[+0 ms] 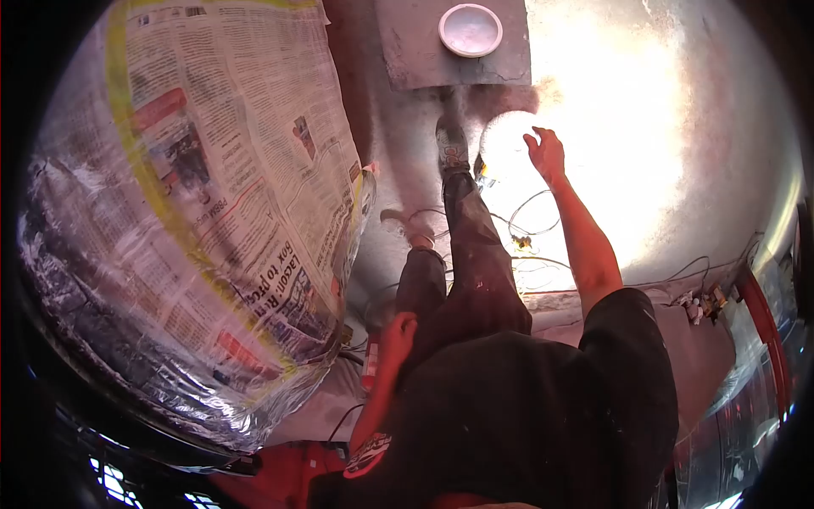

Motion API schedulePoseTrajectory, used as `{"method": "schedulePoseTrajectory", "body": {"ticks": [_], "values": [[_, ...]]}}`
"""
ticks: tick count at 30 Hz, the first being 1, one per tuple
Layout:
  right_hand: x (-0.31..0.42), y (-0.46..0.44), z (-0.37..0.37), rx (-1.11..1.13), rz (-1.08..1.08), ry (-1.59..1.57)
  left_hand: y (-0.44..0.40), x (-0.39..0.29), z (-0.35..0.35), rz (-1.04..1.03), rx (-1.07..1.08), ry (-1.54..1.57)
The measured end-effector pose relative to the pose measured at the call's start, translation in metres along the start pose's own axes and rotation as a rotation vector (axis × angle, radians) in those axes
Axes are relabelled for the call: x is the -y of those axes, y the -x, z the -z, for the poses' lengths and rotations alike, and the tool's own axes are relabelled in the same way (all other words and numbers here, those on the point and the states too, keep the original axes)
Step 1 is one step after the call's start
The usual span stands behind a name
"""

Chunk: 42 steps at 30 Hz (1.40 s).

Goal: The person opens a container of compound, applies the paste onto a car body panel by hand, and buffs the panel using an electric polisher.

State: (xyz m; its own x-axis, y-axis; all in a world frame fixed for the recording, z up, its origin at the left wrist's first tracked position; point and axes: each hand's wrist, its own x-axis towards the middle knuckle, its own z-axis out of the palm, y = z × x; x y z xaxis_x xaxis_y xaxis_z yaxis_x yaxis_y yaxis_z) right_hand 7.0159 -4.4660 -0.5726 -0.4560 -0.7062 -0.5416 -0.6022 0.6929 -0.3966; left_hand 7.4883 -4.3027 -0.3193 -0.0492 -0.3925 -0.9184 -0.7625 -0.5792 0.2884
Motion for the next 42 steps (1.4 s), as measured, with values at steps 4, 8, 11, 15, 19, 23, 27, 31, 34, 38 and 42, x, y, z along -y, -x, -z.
{"method": "schedulePoseTrajectory", "body": {"ticks": [4, 8, 11, 15, 19, 23, 27, 31, 34, 38, 42], "values": [[-0.069, -0.001, -0.07, 0.191, -0.136, 0.137, -0.054, -0.051, 0.001, -0.042, -0.016, 0.026], [-0.092, -0.05, -0.129, 0.252, -0.013, 0.146, -0.082, -0.097, 0.003, -0.074, -0.045, 0.192], [-0.098, -0.082, -0.162, 0.242, -0.049, 0.162, -0.087, -0.091, 0.0, 0.04, 0.027, 0.267], [-0.074, -0.066, -0.168, 0.216, 0.054, 0.29, -0.094, -0.054, -0.01, 0.121, -0.005, 0.168], [-0.125, -0.089, -0.171, 0.086, 0.347, 0.318, -0.088, -0.02, -0.019, 0.125, -0.038, 0.052], [-0.159, -0.143, -0.164, 0.302, 0.339, 0.378, -0.088, -0.046, -0.017, 0.133, -0.09, 0.074], [-0.177, -0.18, -0.184, 0.41, 0.291, 0.411, -0.091, -0.047, -0.023, 0.102, -0.121, 0.082], [-0.124, -0.167, -0.149, 0.582, 0.303, 0.461, -0.09, -0.048, -0.025, 0.149, -0.061, 0.145], [-0.102, -0.145, -0.118, 0.734, 0.216, 0.513, -0.079, -0.047, -0.028, 0.143, -0.088, 0.194], [-0.116, -0.117, -0.104, 0.774, 0.174, 0.465, -0.066, -0.02, -0.041, 0.121, -0.08, 0.221], [-0.155, -0.077, -0.092, 0.724, 0.235, 0.474, -0.045, 0.0, -0.038, 0.099, -0.215, 0.172]]}}
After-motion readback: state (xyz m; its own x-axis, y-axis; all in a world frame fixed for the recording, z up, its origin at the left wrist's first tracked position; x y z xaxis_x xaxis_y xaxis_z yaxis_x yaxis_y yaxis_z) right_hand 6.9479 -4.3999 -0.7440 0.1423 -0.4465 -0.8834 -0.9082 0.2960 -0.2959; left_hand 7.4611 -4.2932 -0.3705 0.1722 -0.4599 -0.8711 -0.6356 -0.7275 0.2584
